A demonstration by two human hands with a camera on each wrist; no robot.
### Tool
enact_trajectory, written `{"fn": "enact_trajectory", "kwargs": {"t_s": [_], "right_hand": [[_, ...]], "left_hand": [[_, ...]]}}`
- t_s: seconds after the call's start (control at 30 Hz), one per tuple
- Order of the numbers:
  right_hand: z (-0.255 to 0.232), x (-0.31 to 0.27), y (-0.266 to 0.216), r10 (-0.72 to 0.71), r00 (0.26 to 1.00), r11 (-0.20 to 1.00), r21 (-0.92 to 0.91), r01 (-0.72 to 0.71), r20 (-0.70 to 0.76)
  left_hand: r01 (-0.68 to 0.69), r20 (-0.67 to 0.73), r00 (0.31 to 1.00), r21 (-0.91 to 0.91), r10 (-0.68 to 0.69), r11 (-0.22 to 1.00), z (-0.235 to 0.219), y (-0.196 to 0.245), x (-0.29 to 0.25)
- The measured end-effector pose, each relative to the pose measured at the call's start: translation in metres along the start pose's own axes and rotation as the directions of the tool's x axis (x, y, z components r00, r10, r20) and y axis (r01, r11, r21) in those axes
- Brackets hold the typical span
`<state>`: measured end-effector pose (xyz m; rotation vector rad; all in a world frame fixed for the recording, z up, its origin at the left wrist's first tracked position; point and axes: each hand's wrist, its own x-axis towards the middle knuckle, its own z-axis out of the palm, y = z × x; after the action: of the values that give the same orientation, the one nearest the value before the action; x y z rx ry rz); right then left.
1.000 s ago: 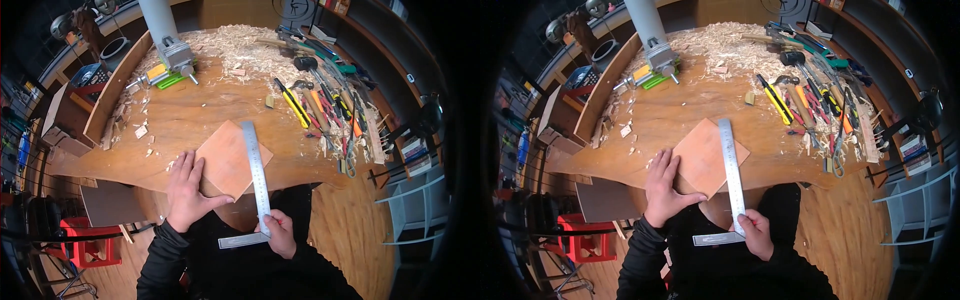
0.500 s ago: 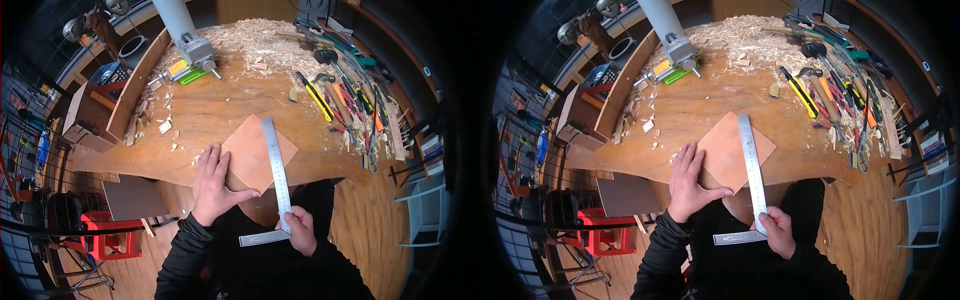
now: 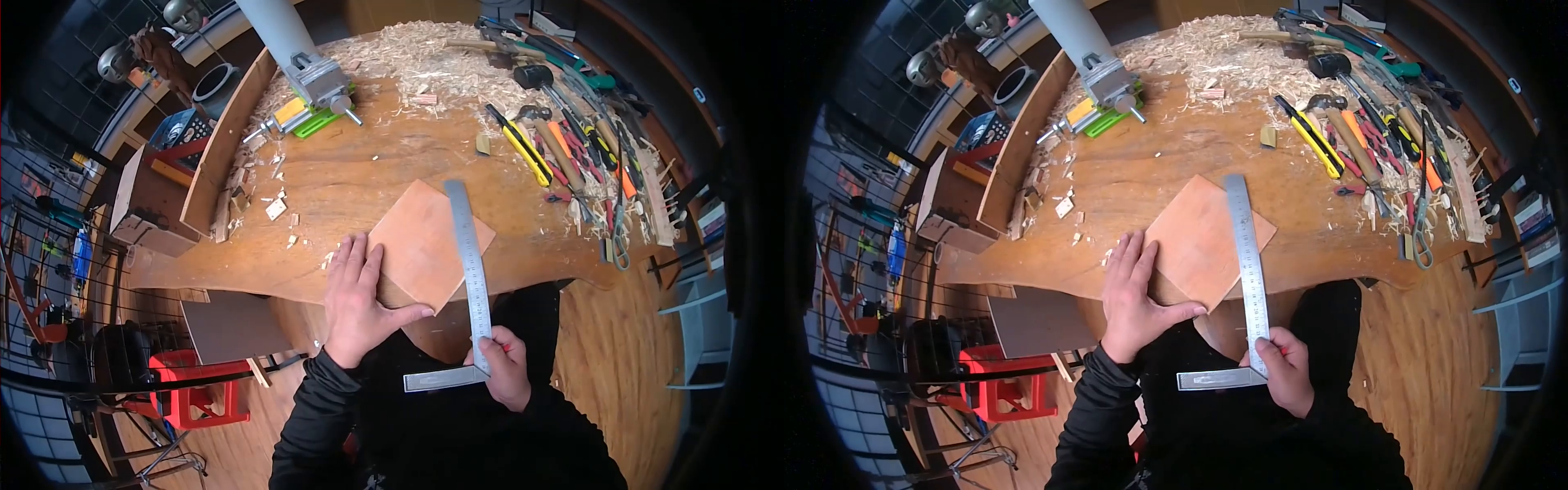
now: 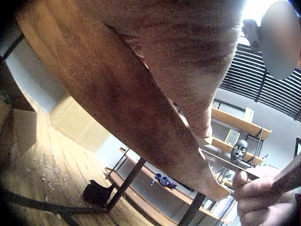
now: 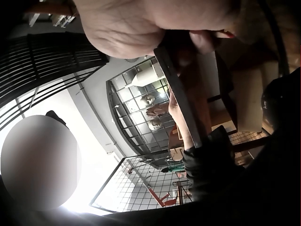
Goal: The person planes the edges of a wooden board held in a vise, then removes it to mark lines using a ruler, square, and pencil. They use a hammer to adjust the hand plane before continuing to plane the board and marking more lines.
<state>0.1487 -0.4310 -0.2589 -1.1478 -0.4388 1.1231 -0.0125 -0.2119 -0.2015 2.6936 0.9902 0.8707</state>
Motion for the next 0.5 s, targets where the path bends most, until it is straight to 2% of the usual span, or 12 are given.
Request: {"fn": "enact_trajectory", "kwargs": {"t_s": [0.23,0.5], "right_hand": [[-0.0052,0.0012,0.003,-0.029,0.999,0.999,0.032,0.03,-0.025],[-0.0068,0.0004,0.0023,-0.017,0.999,0.999,0.051,0.015,0.044]], "left_hand": [[0.004,0.003,1.0,0.0,-0.004,1.0,-0.0004,0.0012,0.0002],[0.017,0.013,1.0,-0.004,-0.017,1.0,0.0013,-0.0004,-0.0017]]}}
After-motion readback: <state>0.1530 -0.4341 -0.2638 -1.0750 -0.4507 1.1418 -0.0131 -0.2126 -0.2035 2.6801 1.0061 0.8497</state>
